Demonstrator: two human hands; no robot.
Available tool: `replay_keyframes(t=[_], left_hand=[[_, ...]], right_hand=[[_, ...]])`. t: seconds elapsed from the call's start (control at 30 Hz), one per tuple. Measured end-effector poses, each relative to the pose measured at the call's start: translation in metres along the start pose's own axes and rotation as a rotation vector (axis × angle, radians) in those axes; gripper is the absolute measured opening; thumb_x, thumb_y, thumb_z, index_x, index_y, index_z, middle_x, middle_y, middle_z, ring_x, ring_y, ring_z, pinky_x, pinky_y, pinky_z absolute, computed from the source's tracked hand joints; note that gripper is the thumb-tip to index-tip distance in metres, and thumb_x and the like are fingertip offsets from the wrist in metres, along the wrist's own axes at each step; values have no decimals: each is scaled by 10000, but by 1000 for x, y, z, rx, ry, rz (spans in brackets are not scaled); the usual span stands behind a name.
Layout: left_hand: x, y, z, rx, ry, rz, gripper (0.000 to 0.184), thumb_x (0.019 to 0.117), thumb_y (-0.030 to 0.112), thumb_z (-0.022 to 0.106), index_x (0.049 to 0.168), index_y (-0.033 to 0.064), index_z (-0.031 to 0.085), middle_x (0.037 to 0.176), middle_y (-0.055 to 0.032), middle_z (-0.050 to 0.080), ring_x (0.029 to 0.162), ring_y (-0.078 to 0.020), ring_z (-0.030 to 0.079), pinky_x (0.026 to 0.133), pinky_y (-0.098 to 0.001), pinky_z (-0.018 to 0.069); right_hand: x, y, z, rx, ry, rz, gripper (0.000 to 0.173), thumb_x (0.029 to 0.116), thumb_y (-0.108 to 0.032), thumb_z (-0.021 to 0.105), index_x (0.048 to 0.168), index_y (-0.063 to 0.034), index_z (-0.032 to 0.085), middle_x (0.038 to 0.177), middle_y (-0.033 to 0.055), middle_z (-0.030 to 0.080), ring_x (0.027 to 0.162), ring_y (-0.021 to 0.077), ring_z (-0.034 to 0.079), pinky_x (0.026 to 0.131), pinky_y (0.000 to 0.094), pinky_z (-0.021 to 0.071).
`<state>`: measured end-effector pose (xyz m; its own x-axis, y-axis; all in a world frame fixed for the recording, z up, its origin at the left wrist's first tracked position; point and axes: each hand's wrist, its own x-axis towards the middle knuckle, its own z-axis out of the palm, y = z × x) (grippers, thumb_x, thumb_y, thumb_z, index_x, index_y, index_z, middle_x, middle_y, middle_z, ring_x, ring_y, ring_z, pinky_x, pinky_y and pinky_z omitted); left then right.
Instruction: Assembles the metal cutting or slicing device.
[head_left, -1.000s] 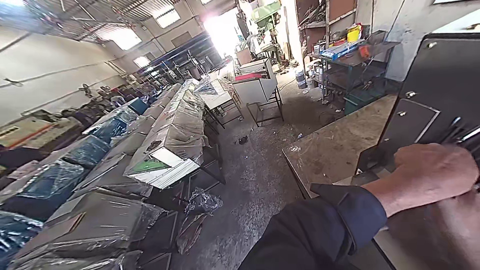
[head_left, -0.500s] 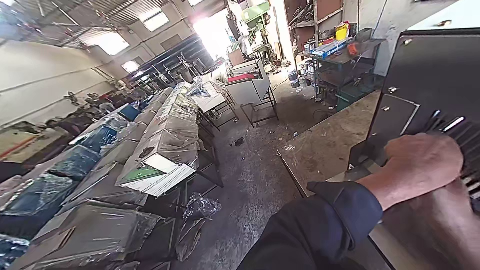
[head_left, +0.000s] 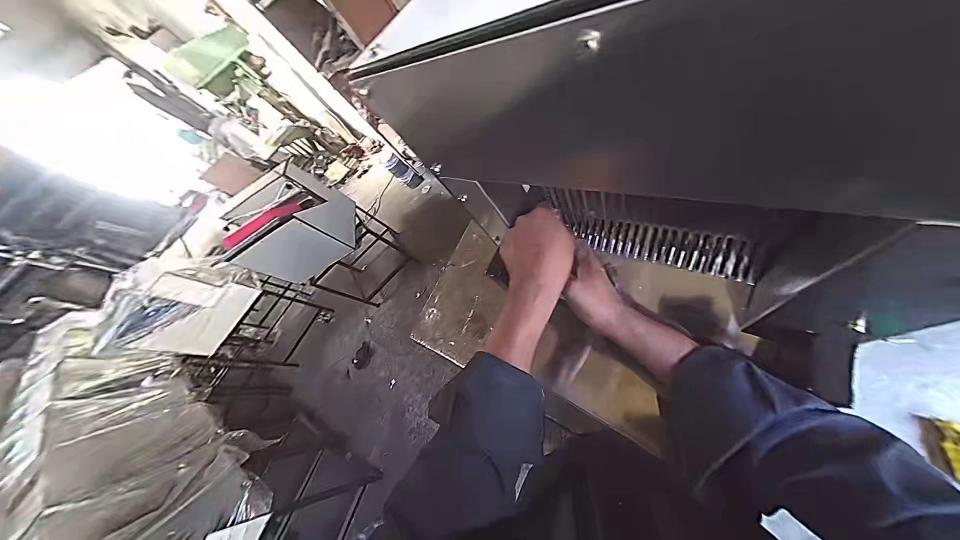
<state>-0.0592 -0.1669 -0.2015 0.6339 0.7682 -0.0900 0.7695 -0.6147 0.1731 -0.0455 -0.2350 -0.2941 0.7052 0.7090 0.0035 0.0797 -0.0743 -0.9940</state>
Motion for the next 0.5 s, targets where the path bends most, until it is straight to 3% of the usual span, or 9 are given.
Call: replay_keyframes(t=[0.03, 0.17, 0.23, 0.3, 0.43, 0.5], left_hand=[[0, -2, 4, 10, 3, -5, 304, 1060, 318, 501, 1138, 86, 681, 1053, -176, 716, 1037, -372, 696, 813, -599, 549], [3, -11, 24, 5, -49, 5, 303, 1057, 306, 523, 1112, 61, 695, 1052, -198, 714, 1034, -392, 693, 820, -624, 547], [6, -14, 25, -32, -16, 22, 336, 1086, 338, 479, 1179, 91, 688, 1071, -187, 718, 1040, -384, 695, 832, -620, 548], [6, -15, 21, -68, 47, 51, 345, 1098, 343, 457, 1174, 98, 688, 1045, -185, 720, 1015, -387, 698, 810, -619, 546], [2, -19, 17, -20, -9, 72, 333, 1087, 329, 475, 1170, 110, 711, 1065, -175, 726, 1040, -384, 693, 850, -626, 540], [-2, -28, 20, -35, -85, 81, 343, 1081, 335, 482, 1134, 103, 729, 1064, -168, 727, 1054, -362, 685, 884, -615, 524]], right_hand=[[-1, 1, 0, -12, -26, 1, 694, 951, -149, 682, 1564, -68, 366, 1470, 192, 511, 1332, 243, 533, 1115, 438, 443], [-3, 7, 1, -84, -35, 60, 712, 929, -179, 701, 1560, -70, 390, 1491, 189, 507, 1377, 260, 502, 1145, 442, 411], [2, 8, 0, -115, -25, 38, 854, 905, -219, 720, 1627, -111, 277, 1502, 182, 500, 1377, 278, 510, 1138, 470, 428], [6, 5, -1, -120, -14, 0, 909, 904, -248, 737, 1645, -111, 228, 1516, 198, 478, 1370, 301, 513, 1129, 489, 437], [0, 2, -1, -112, -43, 39, 862, 874, -260, 778, 1593, -71, 341, 1472, 226, 481, 1326, 322, 525, 1092, 493, 458], [-7, 5, -1, -144, -91, 62, 866, 854, -361, 770, 1572, -62, 389, 1556, 202, 435, 1427, 290, 451, 1168, 456, 399]])
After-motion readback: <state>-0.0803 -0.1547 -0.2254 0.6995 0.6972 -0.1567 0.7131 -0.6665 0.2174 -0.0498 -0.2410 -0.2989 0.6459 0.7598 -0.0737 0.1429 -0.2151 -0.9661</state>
